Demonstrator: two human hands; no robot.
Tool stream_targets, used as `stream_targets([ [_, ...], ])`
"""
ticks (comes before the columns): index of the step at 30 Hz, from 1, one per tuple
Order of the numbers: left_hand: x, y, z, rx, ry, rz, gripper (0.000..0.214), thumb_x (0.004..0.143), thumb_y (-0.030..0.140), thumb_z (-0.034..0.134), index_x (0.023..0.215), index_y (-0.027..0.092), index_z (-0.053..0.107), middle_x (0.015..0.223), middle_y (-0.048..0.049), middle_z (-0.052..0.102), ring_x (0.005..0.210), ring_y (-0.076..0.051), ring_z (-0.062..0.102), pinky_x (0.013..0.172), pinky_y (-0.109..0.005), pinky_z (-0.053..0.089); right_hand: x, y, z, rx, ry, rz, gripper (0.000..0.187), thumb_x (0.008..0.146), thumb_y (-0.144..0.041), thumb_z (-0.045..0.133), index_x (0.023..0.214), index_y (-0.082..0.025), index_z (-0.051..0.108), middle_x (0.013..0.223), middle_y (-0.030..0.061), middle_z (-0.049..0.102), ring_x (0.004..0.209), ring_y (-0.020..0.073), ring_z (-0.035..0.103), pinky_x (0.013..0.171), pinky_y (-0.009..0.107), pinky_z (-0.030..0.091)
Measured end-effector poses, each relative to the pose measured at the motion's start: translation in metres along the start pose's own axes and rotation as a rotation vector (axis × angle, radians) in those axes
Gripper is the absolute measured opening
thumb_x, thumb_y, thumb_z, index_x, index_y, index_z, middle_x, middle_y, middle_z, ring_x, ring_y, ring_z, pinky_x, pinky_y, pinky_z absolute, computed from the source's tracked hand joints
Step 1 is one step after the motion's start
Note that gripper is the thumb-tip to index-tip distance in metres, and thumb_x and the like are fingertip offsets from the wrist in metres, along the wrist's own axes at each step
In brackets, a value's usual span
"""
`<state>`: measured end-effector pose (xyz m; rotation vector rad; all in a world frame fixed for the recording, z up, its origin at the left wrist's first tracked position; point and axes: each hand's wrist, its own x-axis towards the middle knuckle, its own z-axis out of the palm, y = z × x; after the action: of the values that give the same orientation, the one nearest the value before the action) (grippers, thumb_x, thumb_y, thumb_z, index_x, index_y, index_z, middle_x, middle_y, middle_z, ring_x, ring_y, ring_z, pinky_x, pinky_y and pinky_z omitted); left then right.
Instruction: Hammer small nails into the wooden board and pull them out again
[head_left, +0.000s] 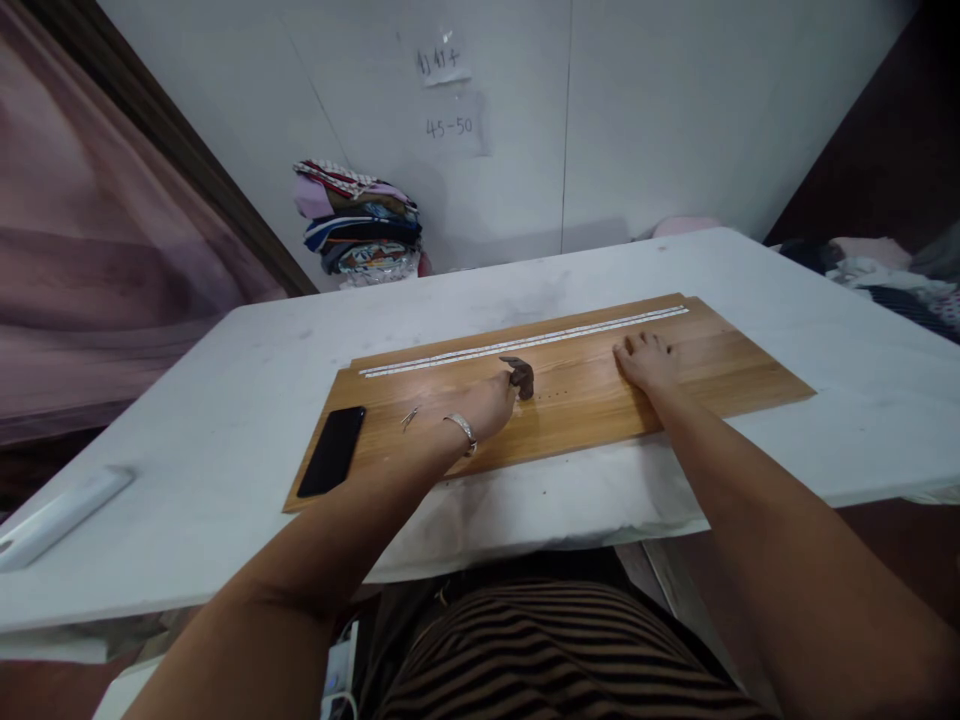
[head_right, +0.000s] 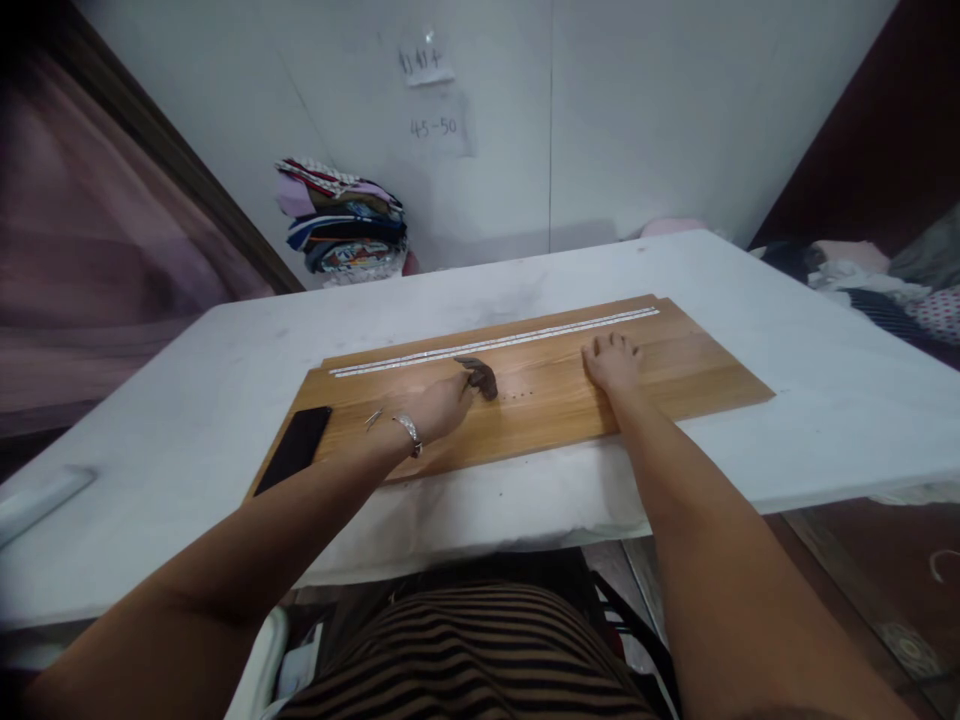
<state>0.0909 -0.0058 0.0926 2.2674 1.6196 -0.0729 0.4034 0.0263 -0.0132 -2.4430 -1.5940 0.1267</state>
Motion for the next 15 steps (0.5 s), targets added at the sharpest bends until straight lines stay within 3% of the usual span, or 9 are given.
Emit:
stream_targets([
  [15,-0.0034,0.0057,-0.0043,0.04,-0.013,-0.016,0.035,0.104,0.03,0.042,0.127,0.014,0.063,0.125,-0.0168,0.073,0.113,-0.028,0.071,0.094,-0.036,0.054,0.0,-0.0016,-0.0014,-0.005,-0.008,0.0,0.057,0.102,-0.049,0.028,0.135,-0.017,0.064,0.152,0.0183,0.053,0.14,0.0334,0.042,0.114,0.057,0.03],
])
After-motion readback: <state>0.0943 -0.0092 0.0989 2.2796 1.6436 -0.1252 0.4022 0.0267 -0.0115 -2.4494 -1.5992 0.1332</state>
